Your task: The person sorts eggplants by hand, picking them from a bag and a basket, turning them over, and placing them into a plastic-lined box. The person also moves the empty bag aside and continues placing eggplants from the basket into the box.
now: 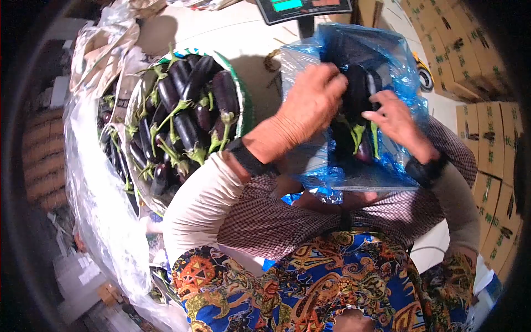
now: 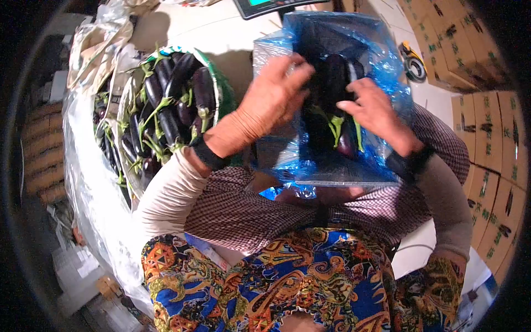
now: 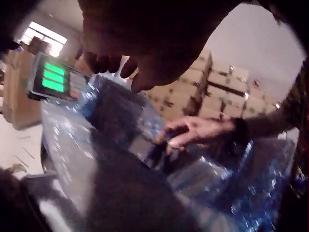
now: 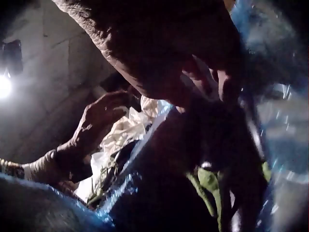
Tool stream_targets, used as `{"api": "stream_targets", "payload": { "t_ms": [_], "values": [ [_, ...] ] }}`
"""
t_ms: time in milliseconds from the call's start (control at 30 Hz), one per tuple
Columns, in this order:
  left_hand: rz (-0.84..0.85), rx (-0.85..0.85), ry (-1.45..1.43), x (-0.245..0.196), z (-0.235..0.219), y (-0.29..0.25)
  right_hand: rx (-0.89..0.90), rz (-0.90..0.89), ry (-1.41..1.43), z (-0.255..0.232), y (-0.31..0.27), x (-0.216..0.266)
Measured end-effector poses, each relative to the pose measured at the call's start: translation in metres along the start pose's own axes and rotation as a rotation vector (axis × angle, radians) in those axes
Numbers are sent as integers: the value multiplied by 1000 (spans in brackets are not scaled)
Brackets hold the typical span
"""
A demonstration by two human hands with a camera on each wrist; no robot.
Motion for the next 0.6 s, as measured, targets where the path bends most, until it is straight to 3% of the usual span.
{"api": "stream_targets", "payload": {
  "t_ms": [67,133,233,267,333,400,533,600],
  "values": [
    [-115,-187,149,28,-37,-5,22,310,344,-46,-2,10],
    [-331,-297,198,76,-58,-20,-78,286,194,-67,-4,-24],
    [-662,-276,384,155,-66,-73,33,435,157,-68,-16,-100],
    [-765,-263,511,176,-66,-92,84,445,152,-68,-13,-108],
    [-1001,-30,595,190,-74,-117,186,498,143,-75,-19,-133],
    [-1182,128,485,209,-67,-148,509,600,326,-87,-6,-130],
    [-1068,42,490,233,-56,-189,-126,422,100,-106,-5,-122],
    [-1021,-73,407,260,-61,-202,-190,396,173,-117,-7,-105]
  ]
}}
Point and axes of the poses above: each hand's wrist, its own y-axis towards the middle knuckle, its own z-axis out of the palm, x = y × z, the point moved 4 cm from there along y, towards the middle knuckle, and after that the axes turned 11 degrees about x, right-handed, at the moved point
